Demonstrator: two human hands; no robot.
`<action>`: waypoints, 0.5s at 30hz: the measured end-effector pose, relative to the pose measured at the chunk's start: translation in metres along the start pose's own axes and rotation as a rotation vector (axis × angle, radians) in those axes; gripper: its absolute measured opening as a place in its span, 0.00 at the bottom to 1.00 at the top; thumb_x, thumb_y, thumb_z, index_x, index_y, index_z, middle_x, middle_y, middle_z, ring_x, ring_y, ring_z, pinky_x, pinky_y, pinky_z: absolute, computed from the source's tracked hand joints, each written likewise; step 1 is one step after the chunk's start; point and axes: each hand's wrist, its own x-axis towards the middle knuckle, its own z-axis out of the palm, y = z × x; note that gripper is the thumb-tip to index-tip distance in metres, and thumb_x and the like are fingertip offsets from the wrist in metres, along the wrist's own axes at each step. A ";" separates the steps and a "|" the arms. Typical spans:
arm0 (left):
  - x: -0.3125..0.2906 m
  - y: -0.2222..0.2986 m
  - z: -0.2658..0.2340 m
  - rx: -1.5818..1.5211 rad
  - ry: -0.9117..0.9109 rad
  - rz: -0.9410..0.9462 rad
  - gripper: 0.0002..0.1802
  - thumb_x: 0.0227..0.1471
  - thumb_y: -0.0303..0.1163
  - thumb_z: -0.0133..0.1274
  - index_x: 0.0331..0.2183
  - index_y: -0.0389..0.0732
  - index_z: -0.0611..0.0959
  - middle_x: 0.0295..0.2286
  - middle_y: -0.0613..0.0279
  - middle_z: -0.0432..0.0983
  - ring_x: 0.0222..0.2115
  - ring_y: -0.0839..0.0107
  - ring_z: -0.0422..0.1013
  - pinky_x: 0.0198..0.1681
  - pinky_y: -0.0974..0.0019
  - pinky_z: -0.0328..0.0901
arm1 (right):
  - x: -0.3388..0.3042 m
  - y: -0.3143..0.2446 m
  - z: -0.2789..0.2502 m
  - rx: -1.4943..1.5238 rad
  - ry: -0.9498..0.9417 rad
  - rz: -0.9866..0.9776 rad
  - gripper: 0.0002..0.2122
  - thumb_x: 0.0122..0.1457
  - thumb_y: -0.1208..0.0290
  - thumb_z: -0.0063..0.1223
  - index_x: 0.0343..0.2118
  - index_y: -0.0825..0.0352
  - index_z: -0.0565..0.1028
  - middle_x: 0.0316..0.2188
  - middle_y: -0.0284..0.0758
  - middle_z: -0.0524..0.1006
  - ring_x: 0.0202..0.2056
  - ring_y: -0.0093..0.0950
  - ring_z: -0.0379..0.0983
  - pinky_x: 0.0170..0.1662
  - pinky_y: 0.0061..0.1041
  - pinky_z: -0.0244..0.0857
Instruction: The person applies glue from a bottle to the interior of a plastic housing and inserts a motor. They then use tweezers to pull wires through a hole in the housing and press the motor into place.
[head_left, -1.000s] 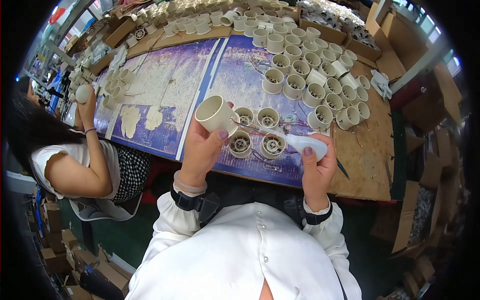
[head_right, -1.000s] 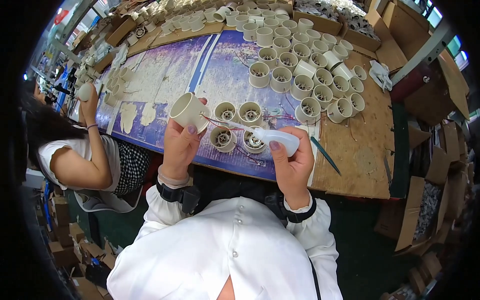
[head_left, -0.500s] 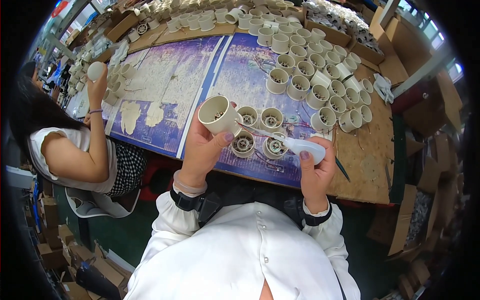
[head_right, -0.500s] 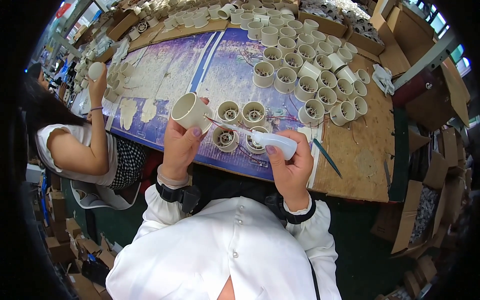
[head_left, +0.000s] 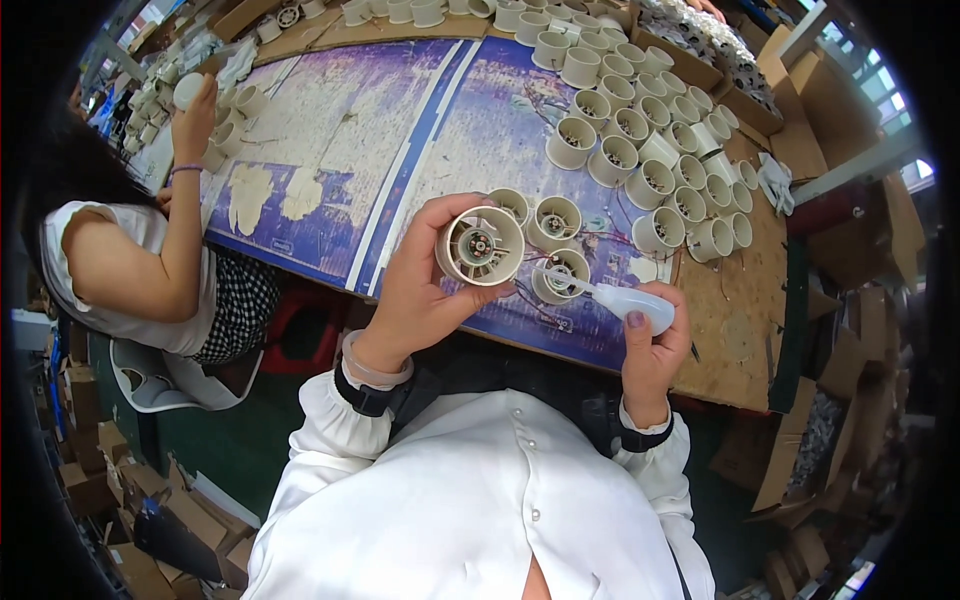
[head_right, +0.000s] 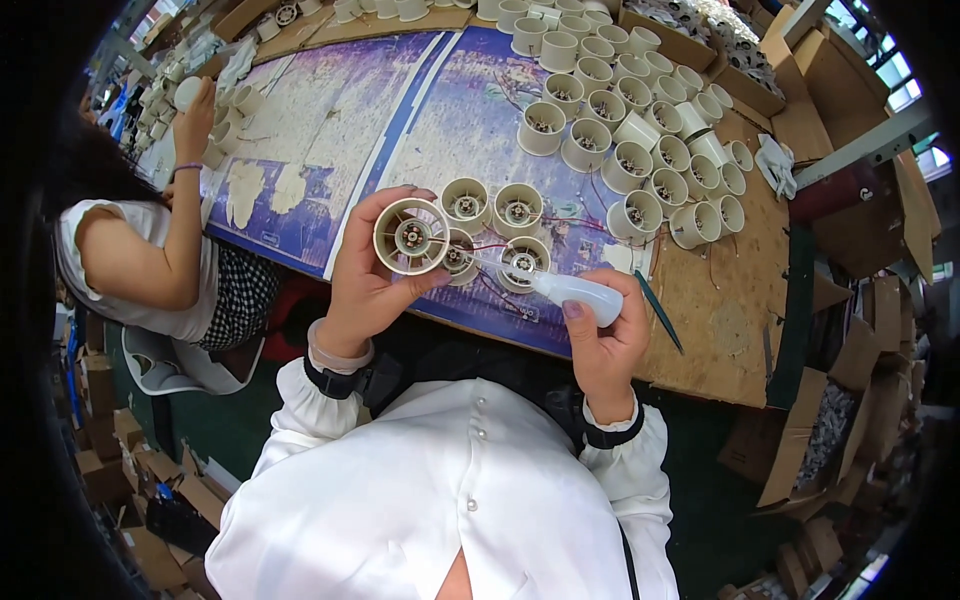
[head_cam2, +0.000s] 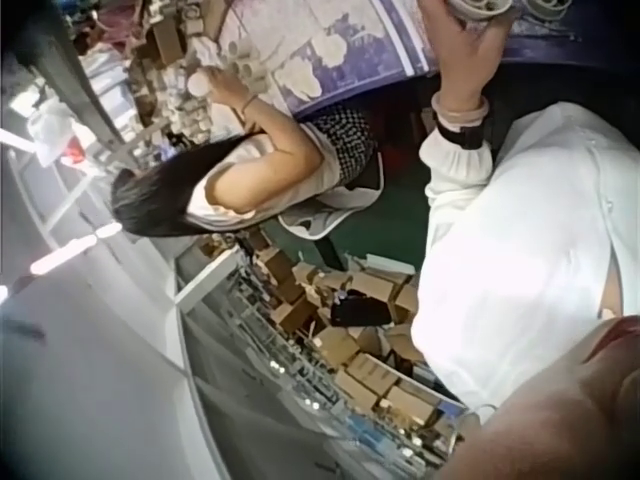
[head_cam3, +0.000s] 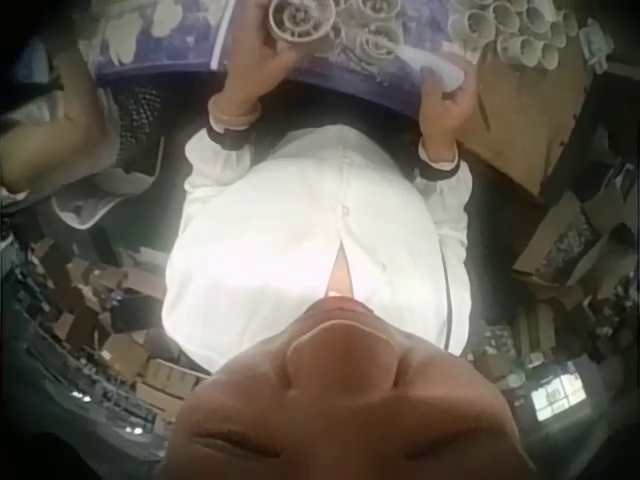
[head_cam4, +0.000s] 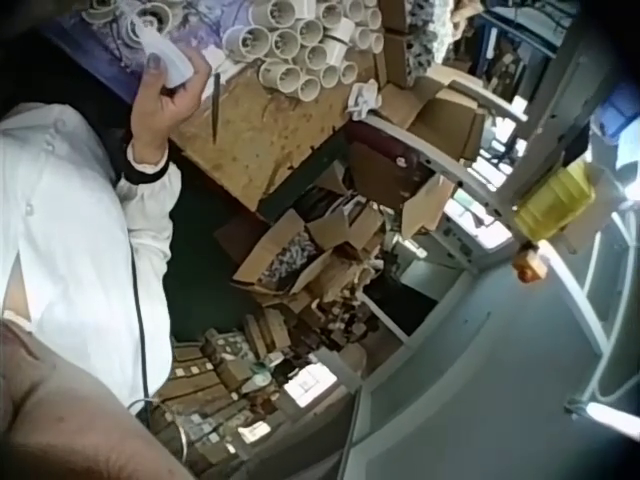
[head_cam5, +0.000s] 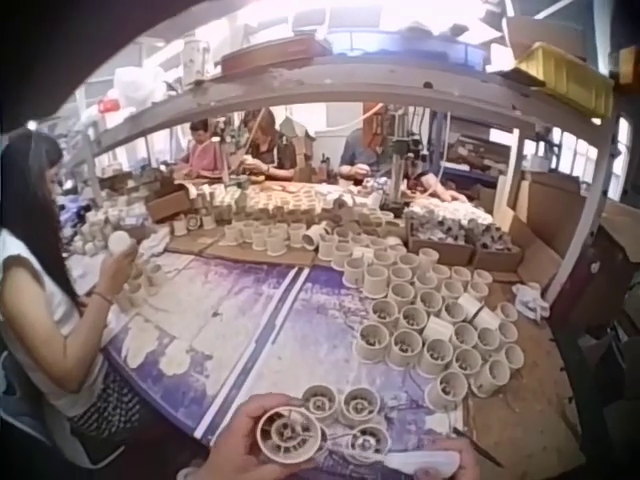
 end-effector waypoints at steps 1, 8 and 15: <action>-0.001 -0.002 -0.001 0.025 -0.014 0.011 0.40 0.39 0.19 0.65 0.53 0.38 0.63 0.51 0.55 0.64 0.50 0.68 0.65 0.54 0.66 0.61 | -0.001 0.001 0.000 -0.007 -0.006 0.006 0.12 0.58 0.65 0.54 0.40 0.67 0.69 0.31 0.27 0.71 0.30 0.15 0.62 0.35 0.14 0.57; -0.009 -0.012 -0.002 0.081 -0.039 0.002 0.39 0.40 0.19 0.64 0.52 0.37 0.63 0.50 0.55 0.65 0.50 0.68 0.65 0.53 0.66 0.62 | -0.007 0.008 -0.003 -0.074 -0.017 -0.019 0.12 0.58 0.65 0.54 0.40 0.67 0.69 0.33 0.29 0.71 0.32 0.16 0.63 0.37 0.15 0.57; -0.012 -0.017 -0.003 0.076 -0.047 -0.029 0.39 0.40 0.19 0.64 0.52 0.37 0.63 0.49 0.55 0.65 0.49 0.68 0.66 0.53 0.66 0.62 | -0.010 0.013 -0.007 -0.175 -0.004 -0.140 0.13 0.54 0.69 0.60 0.38 0.69 0.70 0.33 0.33 0.72 0.30 0.19 0.66 0.35 0.17 0.61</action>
